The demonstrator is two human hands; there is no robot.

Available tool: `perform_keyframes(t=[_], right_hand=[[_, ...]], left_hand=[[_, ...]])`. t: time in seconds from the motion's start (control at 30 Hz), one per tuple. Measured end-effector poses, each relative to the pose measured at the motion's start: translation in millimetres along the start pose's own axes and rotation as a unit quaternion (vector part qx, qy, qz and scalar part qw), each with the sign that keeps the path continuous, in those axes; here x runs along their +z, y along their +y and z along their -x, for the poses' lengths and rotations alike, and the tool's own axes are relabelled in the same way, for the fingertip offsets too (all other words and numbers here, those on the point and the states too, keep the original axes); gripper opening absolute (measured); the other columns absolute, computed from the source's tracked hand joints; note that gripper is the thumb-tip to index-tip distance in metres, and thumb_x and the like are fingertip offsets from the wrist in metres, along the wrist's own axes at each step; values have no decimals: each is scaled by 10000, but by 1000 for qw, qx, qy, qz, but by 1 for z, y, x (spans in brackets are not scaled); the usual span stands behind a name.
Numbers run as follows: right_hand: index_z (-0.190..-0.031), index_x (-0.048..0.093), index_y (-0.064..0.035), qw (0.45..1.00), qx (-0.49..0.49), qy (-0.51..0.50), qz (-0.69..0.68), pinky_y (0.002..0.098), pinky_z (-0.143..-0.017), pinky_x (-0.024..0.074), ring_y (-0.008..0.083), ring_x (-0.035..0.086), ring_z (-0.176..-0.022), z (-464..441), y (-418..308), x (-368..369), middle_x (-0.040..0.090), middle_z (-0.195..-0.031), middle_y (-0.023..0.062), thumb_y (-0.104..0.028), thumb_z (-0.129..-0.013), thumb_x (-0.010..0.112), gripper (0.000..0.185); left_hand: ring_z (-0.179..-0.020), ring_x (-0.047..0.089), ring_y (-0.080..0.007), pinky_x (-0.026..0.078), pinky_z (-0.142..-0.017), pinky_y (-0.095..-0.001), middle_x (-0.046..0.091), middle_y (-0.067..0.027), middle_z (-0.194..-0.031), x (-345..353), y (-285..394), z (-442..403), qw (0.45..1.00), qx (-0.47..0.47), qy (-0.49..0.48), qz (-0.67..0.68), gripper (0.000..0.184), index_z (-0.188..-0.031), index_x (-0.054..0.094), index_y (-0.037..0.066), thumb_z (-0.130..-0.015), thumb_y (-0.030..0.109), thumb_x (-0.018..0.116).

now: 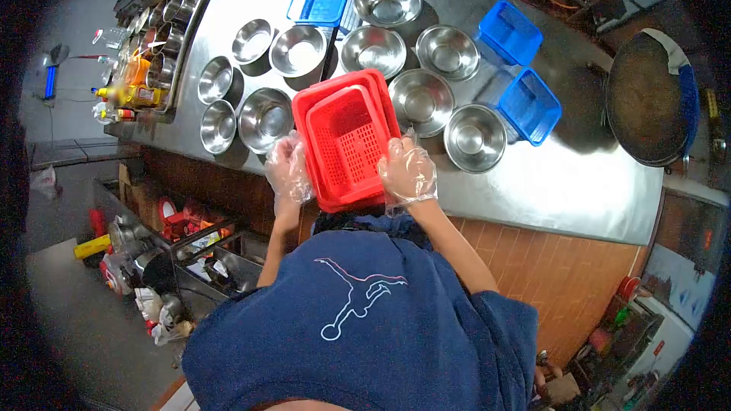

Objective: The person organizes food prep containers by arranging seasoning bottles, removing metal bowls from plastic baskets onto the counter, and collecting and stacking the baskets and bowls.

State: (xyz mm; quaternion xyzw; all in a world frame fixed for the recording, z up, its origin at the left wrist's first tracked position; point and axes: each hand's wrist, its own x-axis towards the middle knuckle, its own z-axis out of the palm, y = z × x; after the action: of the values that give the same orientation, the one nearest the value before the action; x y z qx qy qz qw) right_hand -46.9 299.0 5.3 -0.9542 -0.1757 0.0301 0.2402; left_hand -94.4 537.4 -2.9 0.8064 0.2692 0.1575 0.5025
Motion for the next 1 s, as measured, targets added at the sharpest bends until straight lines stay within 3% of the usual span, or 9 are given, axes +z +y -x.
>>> perform_keyframes(t=[0.13, 0.2, 0.23, 0.33, 0.4, 0.47, 0.57, 0.77, 1.0], right_hand=[[-933, 589, 23, 994, -28, 41, -102, 483, -699, 493, 412, 610, -800, 12, 8, -24, 619, -855, 241, -214, -840, 638, 259], [-960, 619, 5, 976, 116, 66, -171, 490, -764, 492, 431, 607, -861, 24, 16, -59, 630, -956, 248, -253, -863, 615, 275], [-996, 640, 17, 981, 86, 166, -42, 482, -779, 484, 435, 610, -904, 40, 55, -34, 642, -1009, 265, -245, -884, 619, 285], [-1039, 631, 34, 855, 299, 243, -347, 392, -761, 482, 289, 630, -870, 66, 105, -80, 677, -963, 186, -213, -905, 641, 281], [-979, 615, 23, 859, 342, 306, -228, 353, -694, 462, 186, 567, -762, 94, 152, -95, 652, -842, 90, -227, -922, 642, 259], [-917, 591, 4, 776, 340, 410, -339, 354, -635, 441, 143, 508, -688, 121, 210, -82, 606, -766, 30, -246, -933, 636, 254], [-880, 591, 21, 726, 456, 418, -299, 326, -614, 457, 138, 529, -672, 166, 280, -71, 627, -788, 54, -236, -890, 668, 268], [-901, 597, 7, 645, 505, 405, -407, 310, -582, 508, 166, 614, -690, 191, 317, -58, 665, -855, 89, -151, -863, 644, 169], [-934, 649, 47, 713, 496, 360, -339, 379, -709, 521, 228, 645, -762, 216, 368, -20, 680, -851, 118, -269, -854, 694, 329]], left_hand=[[-826, 628, -347, 499, -738, -429, 629, -192, -956, 9, 9, 27, 983, 55, 5, -174, 368, -918, 614, -8, -917, 359, 643], [-880, 631, -385, 495, -764, -461, 625, -220, -955, 15, 21, 30, 946, 18, -3, -325, 464, -978, 606, 4, -910, 463, 619], [-884, 626, -419, 494, -766, -484, 623, -248, -966, 17, 19, 32, 947, 55, 5, -318, 538, -1000, 595, 5, -908, 535, 581], [-769, 632, -417, 499, -728, -493, 641, -206, -832, 24, 35, 35, 964, -24, -40, -263, 526, -983, 597, 29, -875, 543, 624], [-760, 634, -419, 503, -716, -487, 638, -193, -786, 28, 7, 27, 923, 27, -20, -383, 514, -957, 589, 40, -861, 543, 640], [-739, 637, -437, 492, -678, -506, 639, -210, -730, 26, 0, 19, 906, 1, -43, -421, 595, -831, 548, 17, -865, 611, 579], [-745, 639, -427, 483, -688, -505, 651, -219, -744, 24, -6, 8, 892, 23, -56, -448, 569, -814, 578, 4, -887, 568, 568], [-671, 518, -182, 441, -632, -393, 589, -114, -707, 8, 19, 0, 951, -101, -181, -228, 519, -918, 625, -68, -904, 451, 618], [-826, 545, -155, 476, -731, -362, 600, -43, -927, 16, 88, 20, 971, -161, -122, 126, 326, -1042, 631, 17, -951, 329, 604]])
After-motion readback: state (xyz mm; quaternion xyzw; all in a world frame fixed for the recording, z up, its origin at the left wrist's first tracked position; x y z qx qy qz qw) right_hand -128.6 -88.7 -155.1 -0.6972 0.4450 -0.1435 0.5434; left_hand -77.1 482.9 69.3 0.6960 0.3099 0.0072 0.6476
